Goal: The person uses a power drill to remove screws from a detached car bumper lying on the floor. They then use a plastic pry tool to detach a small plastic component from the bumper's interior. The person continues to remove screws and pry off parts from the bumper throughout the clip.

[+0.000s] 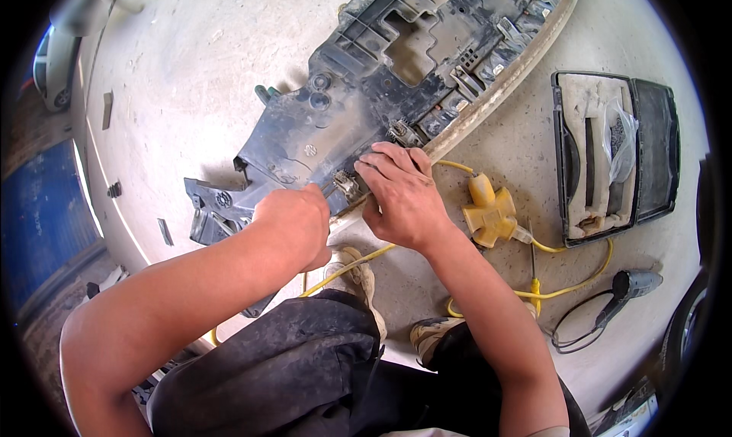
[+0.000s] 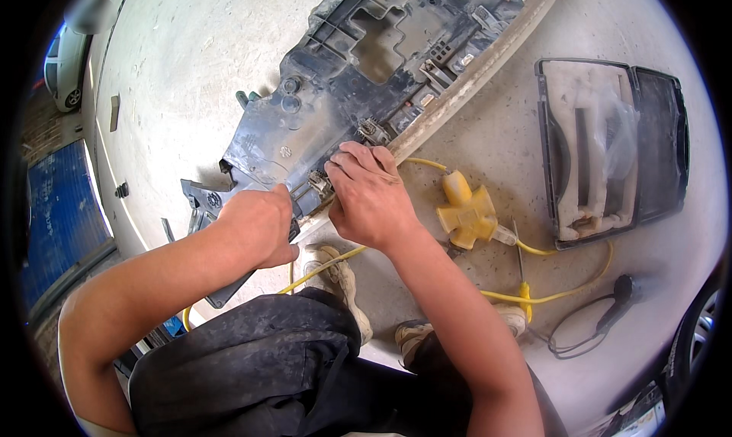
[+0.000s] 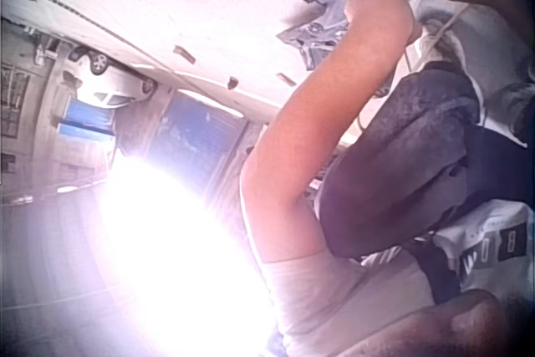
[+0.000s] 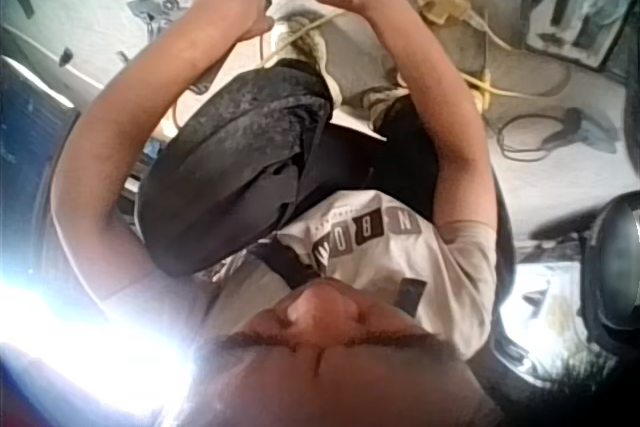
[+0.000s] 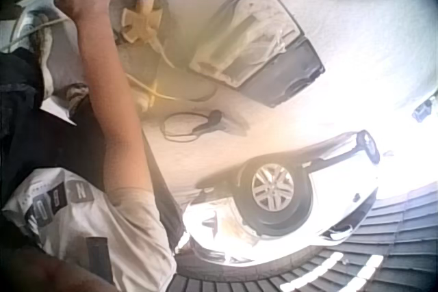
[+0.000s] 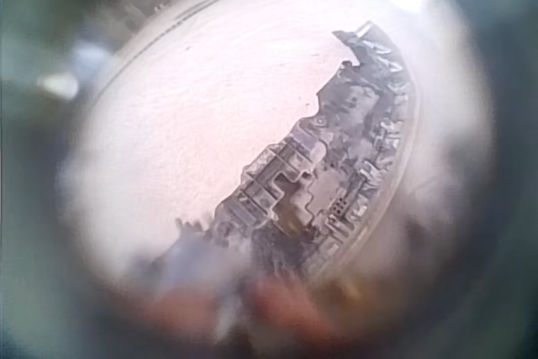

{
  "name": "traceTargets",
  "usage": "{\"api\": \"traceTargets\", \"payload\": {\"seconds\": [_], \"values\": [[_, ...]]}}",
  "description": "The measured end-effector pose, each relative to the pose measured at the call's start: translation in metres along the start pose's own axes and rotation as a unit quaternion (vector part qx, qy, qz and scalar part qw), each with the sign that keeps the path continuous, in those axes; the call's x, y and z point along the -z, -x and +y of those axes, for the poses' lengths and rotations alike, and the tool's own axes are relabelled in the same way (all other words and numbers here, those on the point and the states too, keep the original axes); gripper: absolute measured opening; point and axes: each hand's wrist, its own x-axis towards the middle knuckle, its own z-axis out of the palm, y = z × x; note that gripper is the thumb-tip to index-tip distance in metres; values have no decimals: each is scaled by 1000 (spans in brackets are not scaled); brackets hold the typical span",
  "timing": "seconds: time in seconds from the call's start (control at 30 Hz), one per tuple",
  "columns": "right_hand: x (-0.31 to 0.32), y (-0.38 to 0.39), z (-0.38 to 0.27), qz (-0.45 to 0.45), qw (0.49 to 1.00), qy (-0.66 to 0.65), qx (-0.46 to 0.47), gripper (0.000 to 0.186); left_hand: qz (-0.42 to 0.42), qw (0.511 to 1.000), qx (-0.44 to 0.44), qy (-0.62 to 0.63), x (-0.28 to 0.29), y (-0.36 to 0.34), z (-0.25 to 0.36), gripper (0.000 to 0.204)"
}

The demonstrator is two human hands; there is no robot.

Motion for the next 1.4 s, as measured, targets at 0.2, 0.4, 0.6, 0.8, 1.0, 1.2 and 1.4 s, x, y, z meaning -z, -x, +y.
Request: {"api": "traceTargets", "payload": {"seconds": [0.2, 0.4, 0.6, 0.8, 1.0, 1.2, 1.4], "values": [[0, 0, 1, 2, 1000, -3, 1, 46, 2, 1000, -2, -4, -1, -1, 0, 61], [-1, 0, 1, 4, 1000, -5, 1, 47, -5, 1000, 5, -3, 2, -1, 1, 60], [0, 0, 0, 4, 1000, -3, 1, 46, -7, 1000, 11, 3, 1, -2, 1, 59], [0, 0, 1, 9, 1000, -3, 2, 46, -20, 1000, 17, 6, 4, -2, 2, 58], [-1, 0, 1, 12, 1000, -6, 4, 47, -21, 1000, 17, 2, 3, -3, 2, 57], [-1, 0, 0, 15, 1000, -8, 2, 47, -11, 1000, 17, 2, 2, -3, 3, 56], [-1, 0, -1, 14, 1000, -7, 1, 48, -5, 1000, 11, 3, 2, -2, 2, 56]]}}
